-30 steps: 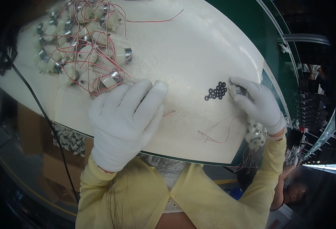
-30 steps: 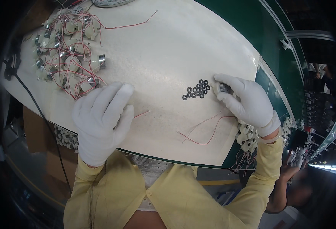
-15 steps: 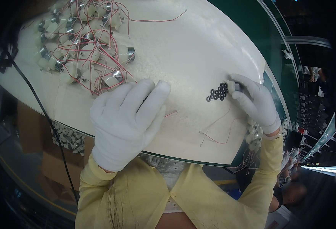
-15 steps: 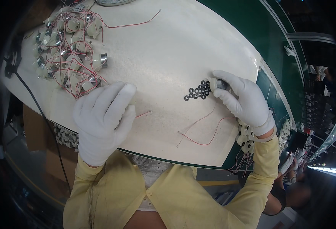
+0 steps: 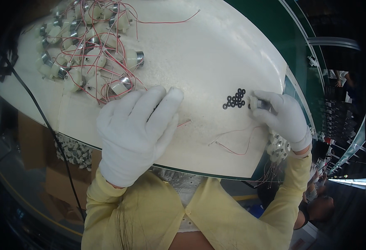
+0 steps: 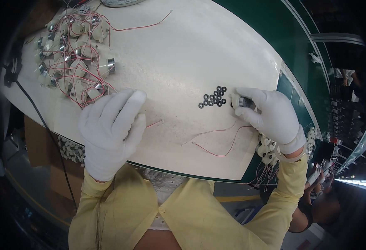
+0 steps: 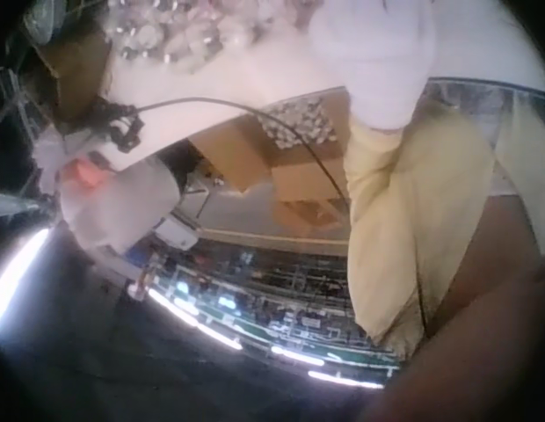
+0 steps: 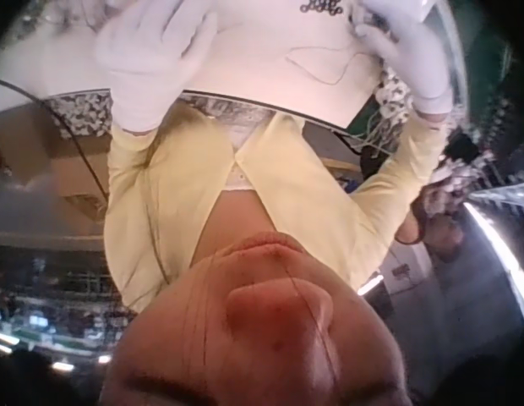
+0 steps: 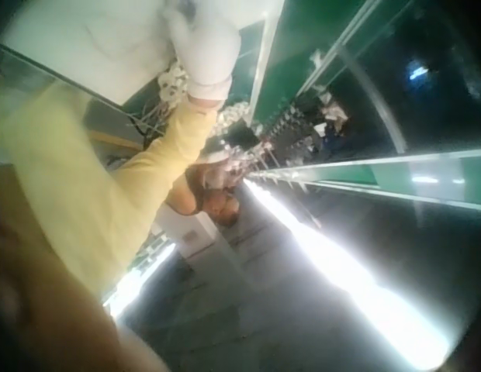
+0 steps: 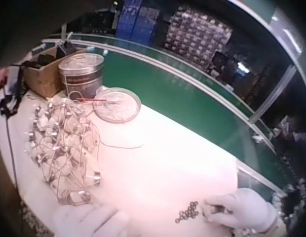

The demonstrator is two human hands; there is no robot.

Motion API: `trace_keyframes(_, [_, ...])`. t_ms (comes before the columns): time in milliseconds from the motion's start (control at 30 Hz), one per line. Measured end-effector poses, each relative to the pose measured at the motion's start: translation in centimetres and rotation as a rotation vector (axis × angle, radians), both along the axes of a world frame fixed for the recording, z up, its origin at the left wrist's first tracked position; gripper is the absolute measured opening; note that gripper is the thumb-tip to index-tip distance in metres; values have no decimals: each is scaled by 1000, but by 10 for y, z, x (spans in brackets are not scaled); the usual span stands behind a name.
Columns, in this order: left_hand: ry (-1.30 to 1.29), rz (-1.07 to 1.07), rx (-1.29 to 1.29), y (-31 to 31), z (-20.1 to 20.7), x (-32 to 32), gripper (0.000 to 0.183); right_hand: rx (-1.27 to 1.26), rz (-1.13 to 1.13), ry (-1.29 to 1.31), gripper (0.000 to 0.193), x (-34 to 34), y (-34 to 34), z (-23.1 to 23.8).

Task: The person assembles small white cylindrical electronic components by inserting metal washers into their centers. They pick up the components and washers from the table, fit the parts together, and place the finished units into a growing pile on the right. Later, the person uses a red-handled brush to apply a white paste from a container onto the tops of the assembled components.

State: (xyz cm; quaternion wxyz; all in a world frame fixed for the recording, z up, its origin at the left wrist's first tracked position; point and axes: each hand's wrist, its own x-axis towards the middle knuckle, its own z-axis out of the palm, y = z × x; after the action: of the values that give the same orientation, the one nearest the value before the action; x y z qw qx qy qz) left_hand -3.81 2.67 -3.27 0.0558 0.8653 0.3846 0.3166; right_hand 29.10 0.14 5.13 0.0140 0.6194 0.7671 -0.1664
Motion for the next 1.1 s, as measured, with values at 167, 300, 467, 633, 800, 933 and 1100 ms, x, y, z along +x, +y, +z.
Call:
trace_keyframes(167, [-5, -11, 16, 1, -1, 1, 51, -47, -55, 11, 38, -6, 0, 4])
trace_keyframes(300, [-34, -13, 40, 1, -4, 2, 51, -50, -25, -48, 35, -11, 2, 9])
trace_keyframes(467, [-17, -13, 21, 0, -2, 1, 51, -26, -26, -17, 32, -14, 1, 5])
trace_keyframes(633, [-13, -25, 14, 0, 0, 1, 49, -9, -55, -20, 32, -17, -4, 3])
trace_keyframes(800, [-32, -31, 67, 2, -4, 1, 47, 87, -80, 10, 35, -9, -16, -7])
trace_keyframes(933, [-22, -4, 43, 0, -1, 6, 45, 77, -343, 372, 43, 7, -45, 4])
trace_keyframes(1100, [11, -45, 39, 5, 4, 11, 42, 199, -377, 1358, 50, 46, -135, 26])
